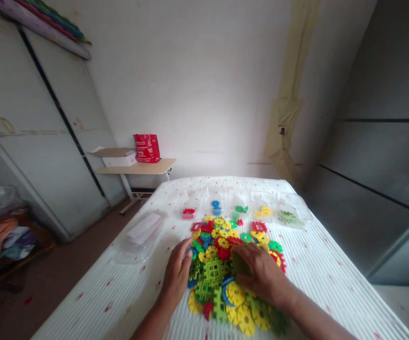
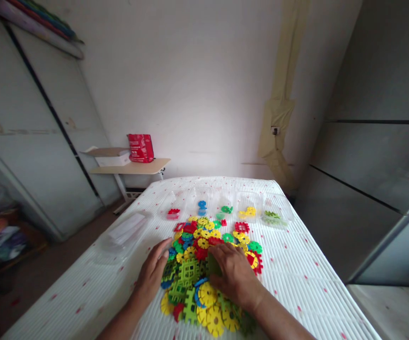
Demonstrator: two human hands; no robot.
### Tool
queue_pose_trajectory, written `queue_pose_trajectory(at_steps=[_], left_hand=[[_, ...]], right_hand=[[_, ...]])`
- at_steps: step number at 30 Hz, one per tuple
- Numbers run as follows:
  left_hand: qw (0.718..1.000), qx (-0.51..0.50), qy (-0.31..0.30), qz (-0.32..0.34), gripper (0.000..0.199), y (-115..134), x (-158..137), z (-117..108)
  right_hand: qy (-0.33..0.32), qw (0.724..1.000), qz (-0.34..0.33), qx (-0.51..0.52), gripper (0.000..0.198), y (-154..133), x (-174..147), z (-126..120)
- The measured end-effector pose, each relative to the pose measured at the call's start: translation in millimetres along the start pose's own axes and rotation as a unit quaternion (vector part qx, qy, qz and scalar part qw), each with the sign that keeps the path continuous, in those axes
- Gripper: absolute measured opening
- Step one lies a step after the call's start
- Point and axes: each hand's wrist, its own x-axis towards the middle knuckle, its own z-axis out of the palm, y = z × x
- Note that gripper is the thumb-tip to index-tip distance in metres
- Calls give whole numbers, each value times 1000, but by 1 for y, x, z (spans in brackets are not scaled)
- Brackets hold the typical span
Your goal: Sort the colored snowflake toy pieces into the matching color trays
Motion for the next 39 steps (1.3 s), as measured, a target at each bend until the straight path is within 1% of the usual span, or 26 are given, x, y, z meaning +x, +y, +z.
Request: queue_pose_trajectory(at_steps=[3,6,8,10,12,15,18,23,27,30,32,34,36,37,39], left_hand=[[1000,2,-1,0,39,-1,1,0],[1000,1,0,-3,39,-1,1,0],[1000,-1,4,-3,39,-1,0,-1],[1000,-5,5,0,38,0,0,-1],[1000,-9,2,5,37,1,0,-1],[1000,-5,-4,13,37,0,0,0],[1000,3,-4,15,37,-1,0,1],[1000,10,2,14,38,0,0,0],[1000,13,1,6,39,1,0,0],[1000,11,0,0,40,-2,1,1],[1000,10,0,-5,41,-4,1,2],[1000,10,-1,-8,41,-7,1,2],[1000,10,0,-6,40,-9,1,3],[1000,11,1,-5,40,-10,1,3],[1000,12,7,-2,40,-11,2,4]], right_hand=[[63,997,20,39,48,10,1,-7],[121,990,44,50,45,17,-5,-23],[151,986,55,32,45,18,-18,-31],[168,984,64,0,45,17,-37,-33],[170,982,70,-37,44,14,-60,-26],[156,983,65,-76,41,13,-91,-5],[156,979,65,-113,40,14,-109,16],[144,980,76,-114,44,18,-111,34],[133,983,89,-95,48,23,-112,41],[130,985,82,-77,50,24,-114,41],[140,985,82,-63,51,25,-112,34],[172,981,81,-50,50,30,-107,19],[219,971,78,-52,46,42,-95,-7],[240,965,87,-64,42,53,-87,-22],[255,955,107,-108,42,80,-67,-55]])
